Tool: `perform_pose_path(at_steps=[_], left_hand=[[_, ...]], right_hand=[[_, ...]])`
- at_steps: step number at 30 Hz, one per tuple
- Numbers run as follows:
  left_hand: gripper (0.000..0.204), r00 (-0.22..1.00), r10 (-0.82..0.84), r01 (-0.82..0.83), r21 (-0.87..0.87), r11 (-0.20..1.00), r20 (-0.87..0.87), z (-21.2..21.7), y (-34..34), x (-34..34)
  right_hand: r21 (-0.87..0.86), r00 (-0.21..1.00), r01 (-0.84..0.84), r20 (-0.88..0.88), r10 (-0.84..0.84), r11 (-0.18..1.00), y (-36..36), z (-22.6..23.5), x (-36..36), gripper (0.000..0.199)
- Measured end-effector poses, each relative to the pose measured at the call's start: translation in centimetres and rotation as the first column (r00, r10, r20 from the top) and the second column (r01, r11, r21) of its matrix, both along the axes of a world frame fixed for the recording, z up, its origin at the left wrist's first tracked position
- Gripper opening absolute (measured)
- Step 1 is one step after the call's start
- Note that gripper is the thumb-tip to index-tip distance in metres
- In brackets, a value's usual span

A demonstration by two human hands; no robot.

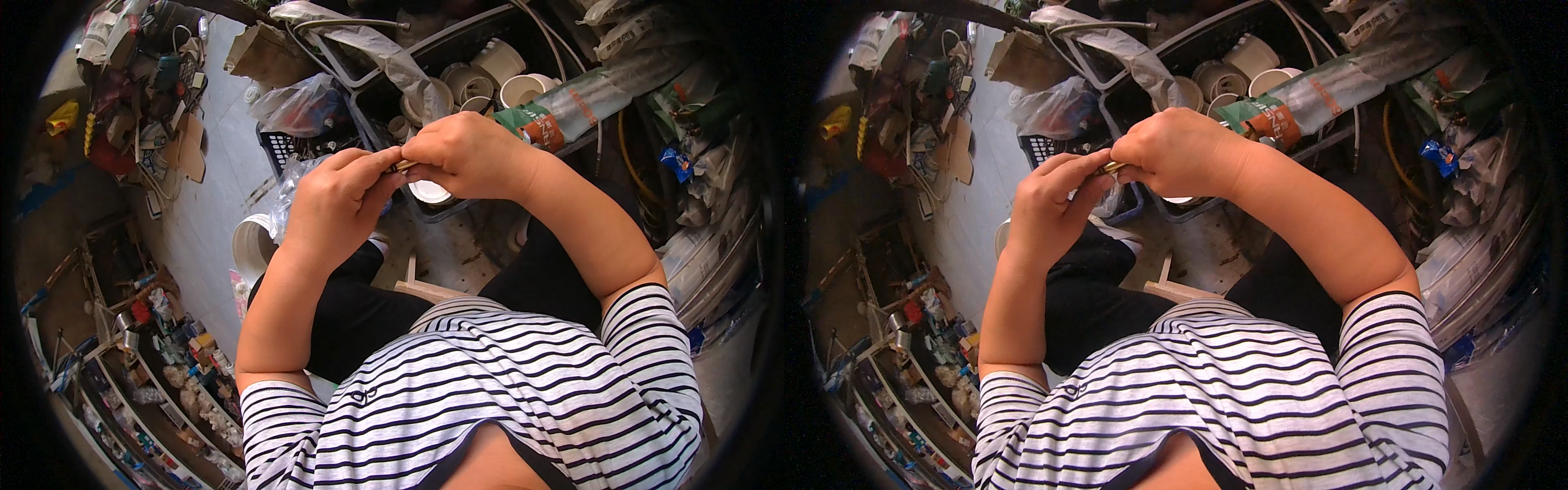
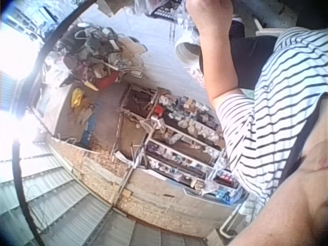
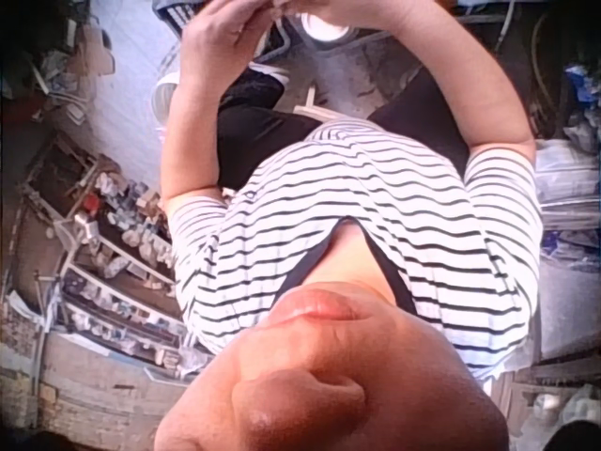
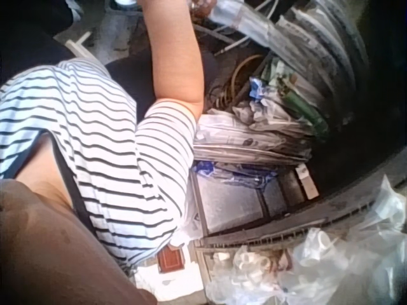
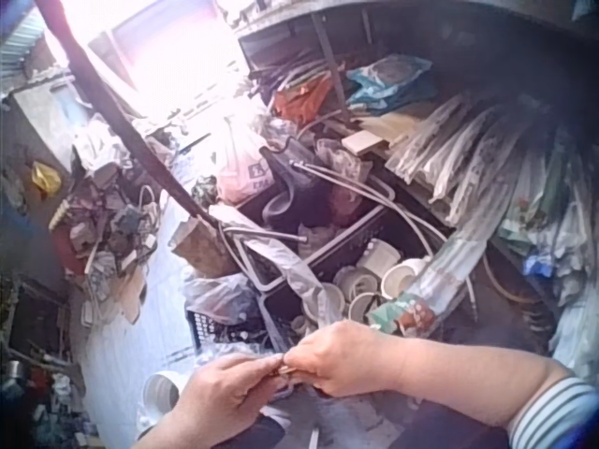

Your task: The person assembles small brass pipe fittings by hand, screwing a nut onto a connector. They then reach for a plastic bag containing additional fittings, remove one, and continue assembling the components in a cluttered workshop environment.

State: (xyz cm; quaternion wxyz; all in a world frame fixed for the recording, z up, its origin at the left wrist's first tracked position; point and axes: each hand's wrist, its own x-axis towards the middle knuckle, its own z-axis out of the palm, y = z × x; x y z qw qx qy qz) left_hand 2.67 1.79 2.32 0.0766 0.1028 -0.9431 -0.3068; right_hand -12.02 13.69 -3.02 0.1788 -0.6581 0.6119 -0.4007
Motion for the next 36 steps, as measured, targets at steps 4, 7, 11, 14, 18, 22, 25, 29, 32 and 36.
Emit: perform_pose_path(at_steps=[4, 7, 11, 14, 18, 22, 25, 29, 32, 36], left_hand=[[0.019, 0.999, 0.003, -0.009, -0.133, 0.991, -0.041, 0.0, -0.5, 0.1], [0.022, 0.997, -0.047, 0.034, -0.216, 0.976, -0.054, -0.1, -1.1, -0.1], [0.021, 0.991, 0.079, -0.076, 0.038, 0.996, -0.109, -0.4, -0.3, -0.4], [0.021, 0.992, 0.035, -0.030, 0.041, 0.999, -0.120, -0.7, -0.1, -0.5], [0.016, 0.998, -0.043, 0.040, -0.062, 0.997, -0.051, -0.8, -0.8, -0.4], [0.015, 0.998, -0.064, 0.063, -0.109, 0.992, -0.008, 0.0, -0.7, -0.5], [0.014, 0.996, -0.081, 0.085, -0.124, 0.989, 0.033, 0.3, -0.8, -0.4], [0.015, 0.990, -0.123, 0.133, -0.174, 0.976, 0.066, 0.2, -1.2, 0.0], [0.014, 0.987, -0.145, 0.150, -0.071, 0.986, 0.071, 0.6, -1.0, 0.0], [0.012, 0.963, -0.251, 0.255, -0.023, 0.967, 0.099, 0.8, -1.5, 0.1]], right_hand=[[-0.129, 0.993, 0.084, -0.076, -0.094, 0.988, -0.1, -0.5, 0.2, 0.013], [-0.240, 0.981, 0.140, -0.099, -0.168, 0.960, -0.2, -0.7, -0.1, 0.013], [-0.168, 0.982, 0.158, -0.074, -0.172, 0.973, -0.1, -0.1, 0.0, 0.014], [-0.066, 0.992, 0.125, -0.020, -0.126, 0.990, 0.0, -0.2, 0.3, 0.013], [-0.007, 0.996, 0.089, 0.029, -0.089, 0.996, 0.0, -0.4, 0.5, 0.013], [-0.027, 0.997, 0.043, 0.059, -0.041, 0.999, -0.1, -0.3, 0.6, 0.014], [-0.015, 0.998, 0.021, 0.064, -0.020, 1.000, -0.2, -0.1, 0.5, 0.014], [-0.030, 0.997, 0.003, 0.081, -0.001, 1.000, 0.0, 0.2, 0.5, 0.015], [-0.001, 0.996, -0.027, 0.084, 0.027, 1.000, 0.2, 0.3, 0.3, 0.013], [-0.005, 0.991, -0.069, 0.118, 0.069, 0.998, 0.3, 0.2, 0.5, 0.011]])
